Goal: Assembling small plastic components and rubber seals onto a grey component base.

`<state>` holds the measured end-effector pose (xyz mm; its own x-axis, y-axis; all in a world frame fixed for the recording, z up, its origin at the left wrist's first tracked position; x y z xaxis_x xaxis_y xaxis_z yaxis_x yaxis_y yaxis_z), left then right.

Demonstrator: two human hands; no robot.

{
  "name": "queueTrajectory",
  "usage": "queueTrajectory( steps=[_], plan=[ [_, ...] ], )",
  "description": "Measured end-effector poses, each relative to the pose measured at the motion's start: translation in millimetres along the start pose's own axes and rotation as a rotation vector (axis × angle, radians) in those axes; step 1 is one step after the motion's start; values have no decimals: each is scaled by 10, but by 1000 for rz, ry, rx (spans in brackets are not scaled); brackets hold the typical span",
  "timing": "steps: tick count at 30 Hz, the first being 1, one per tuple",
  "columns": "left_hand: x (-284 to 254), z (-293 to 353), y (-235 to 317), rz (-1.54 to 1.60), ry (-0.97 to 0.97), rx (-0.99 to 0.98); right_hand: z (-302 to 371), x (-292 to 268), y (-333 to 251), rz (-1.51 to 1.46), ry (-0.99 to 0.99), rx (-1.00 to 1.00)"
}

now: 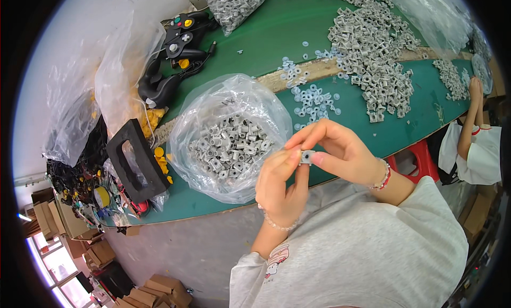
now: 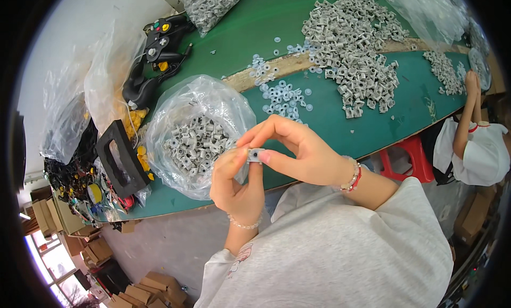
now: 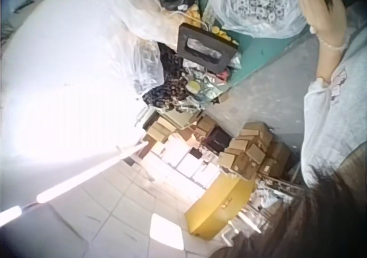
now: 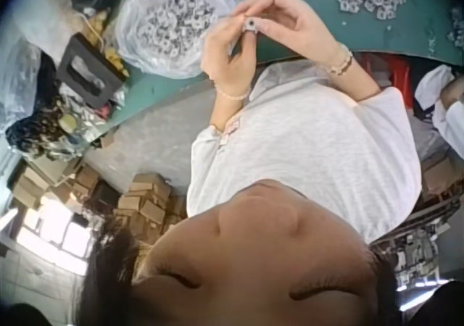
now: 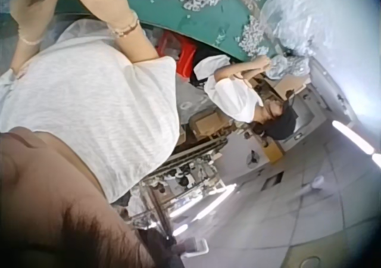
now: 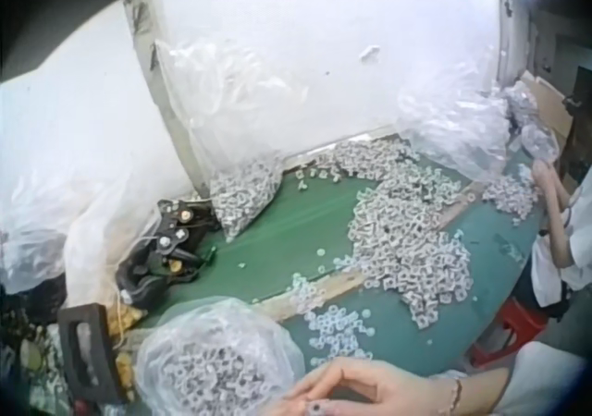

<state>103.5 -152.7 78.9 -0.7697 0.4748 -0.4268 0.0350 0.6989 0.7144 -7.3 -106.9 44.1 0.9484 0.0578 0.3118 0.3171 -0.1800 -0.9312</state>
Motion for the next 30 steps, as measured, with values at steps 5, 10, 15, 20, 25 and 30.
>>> queueTrajectory(
  steps=[5,10,15,20,25,30],
  plan=[
    [-15,29,-23,-19,-41,5,-5,19,-50,206,56,-37],
    [-258,44,-1,-159,-41,-27,55,-281,-334,613,181,-27],
    [-817,70,-302,-499,75,-339,335,-645,-364,1160,240,257],
    [-848,13,-410,-645,35,-395,466,-606,-22,1219,183,400],
    [-592,-23,-201,-654,12,-263,459,-667,13,1285,81,443],
    [-1,-167,86,-525,-105,-68,929,-1077,-469,970,367,266]
  ],
)
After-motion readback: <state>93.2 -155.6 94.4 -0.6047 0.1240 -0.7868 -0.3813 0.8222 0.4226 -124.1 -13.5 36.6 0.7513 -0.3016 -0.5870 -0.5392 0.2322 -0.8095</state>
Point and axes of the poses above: each hand's wrist, its own z-axis away from the middle knuckle, its own x-axis out of the palm, y = z × x, the point moved 9 cm from there along -z, towards the middle knuckle, and after that the axes turned 14 degrees about -y, right-handed, at the moved point
